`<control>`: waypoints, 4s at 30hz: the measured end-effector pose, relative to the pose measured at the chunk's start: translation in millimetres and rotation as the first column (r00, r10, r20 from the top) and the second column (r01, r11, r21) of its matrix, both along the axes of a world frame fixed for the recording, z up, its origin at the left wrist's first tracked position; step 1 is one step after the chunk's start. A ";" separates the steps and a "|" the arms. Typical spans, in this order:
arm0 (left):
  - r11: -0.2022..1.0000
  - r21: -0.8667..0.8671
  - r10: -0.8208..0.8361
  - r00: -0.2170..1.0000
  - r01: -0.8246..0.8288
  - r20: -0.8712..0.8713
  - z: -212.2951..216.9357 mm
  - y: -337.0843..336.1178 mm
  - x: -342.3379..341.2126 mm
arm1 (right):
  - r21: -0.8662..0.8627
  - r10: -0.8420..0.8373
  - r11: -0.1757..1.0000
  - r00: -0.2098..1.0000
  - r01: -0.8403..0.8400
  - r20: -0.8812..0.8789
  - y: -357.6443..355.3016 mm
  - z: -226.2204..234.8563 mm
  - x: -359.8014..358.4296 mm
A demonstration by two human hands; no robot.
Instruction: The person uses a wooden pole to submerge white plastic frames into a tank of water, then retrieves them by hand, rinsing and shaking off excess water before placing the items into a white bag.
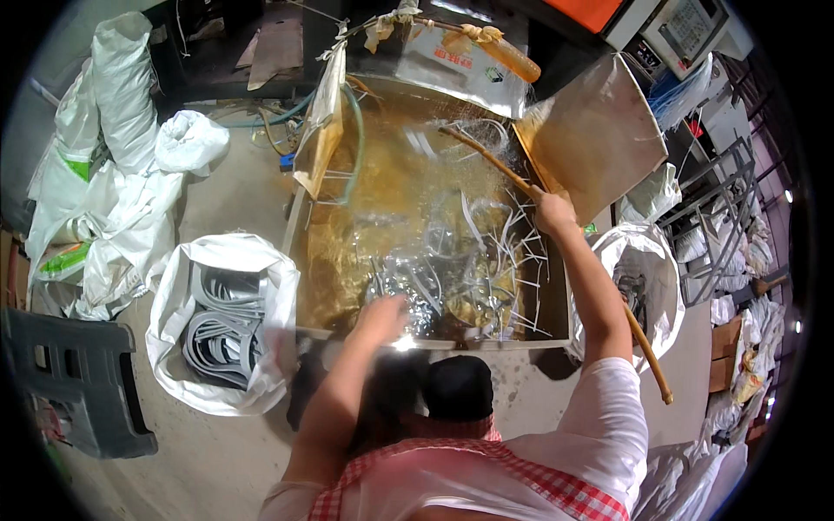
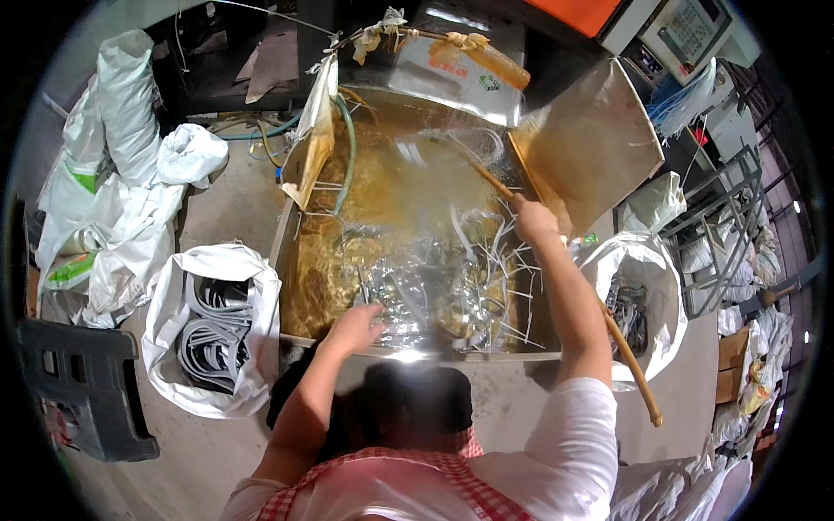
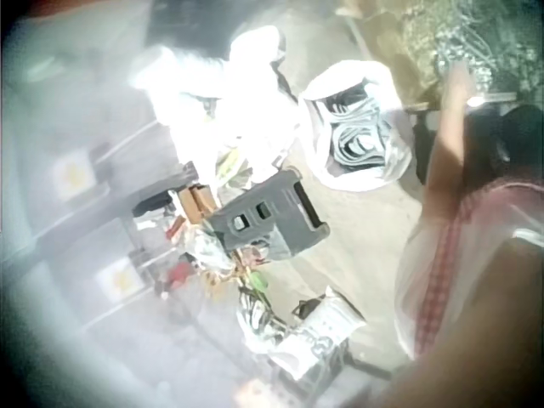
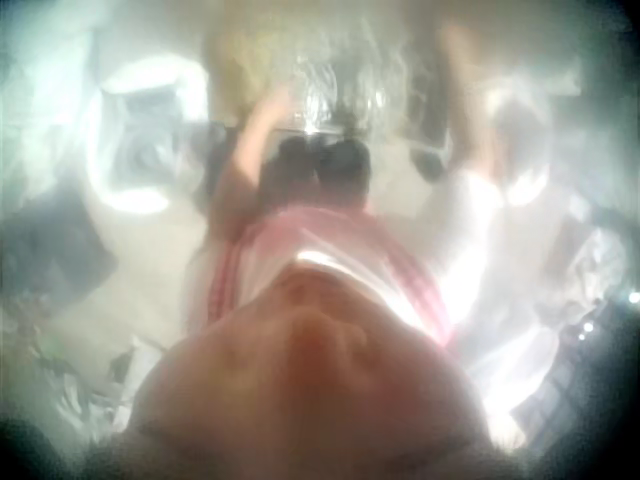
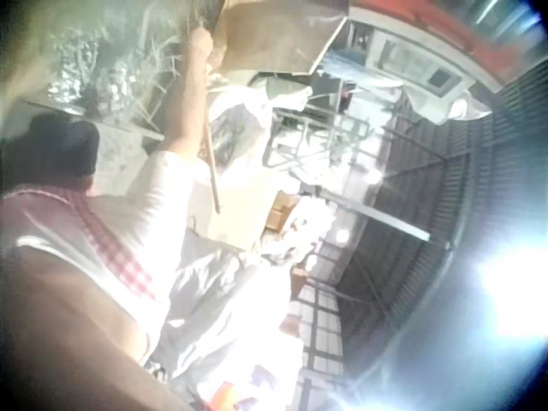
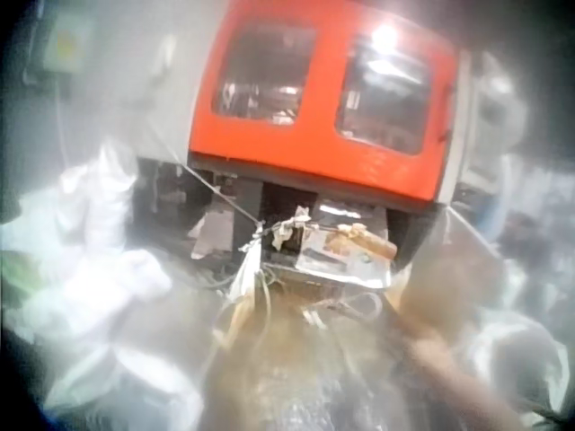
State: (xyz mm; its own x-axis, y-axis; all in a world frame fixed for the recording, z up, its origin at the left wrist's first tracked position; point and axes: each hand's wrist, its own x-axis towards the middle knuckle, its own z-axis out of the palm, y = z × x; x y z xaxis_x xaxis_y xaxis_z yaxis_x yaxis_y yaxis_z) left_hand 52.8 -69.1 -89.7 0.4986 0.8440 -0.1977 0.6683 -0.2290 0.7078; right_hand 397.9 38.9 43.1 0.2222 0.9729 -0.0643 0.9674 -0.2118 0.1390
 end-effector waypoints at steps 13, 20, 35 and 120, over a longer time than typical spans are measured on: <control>0.998 -0.060 0.036 0.999 -0.036 -0.014 13.1 4.9 -5.1 | -0.278 -0.187 0.960 0.693 -0.020 -0.696 22.4 -126.9 -4.6; 0.999 -0.011 0.031 0.999 -0.031 -0.008 8.4 0.7 -8.9 | -0.398 -0.413 0.910 0.287 0.114 -0.864 -27.1 -164.6 -1.4; 0.998 -0.058 -0.009 0.999 0.008 -0.030 0.8 -3.8 -1.1 | -0.216 -0.188 0.976 0.439 -0.014 -0.878 -118.6 -155.2 -47.2; 0.998 -0.063 -0.013 0.991 0.005 -0.130 -5.7 -0.9 -5.9 | -0.135 -0.135 0.800 -0.045 0.585 -0.990 16.0 -197.0 5.4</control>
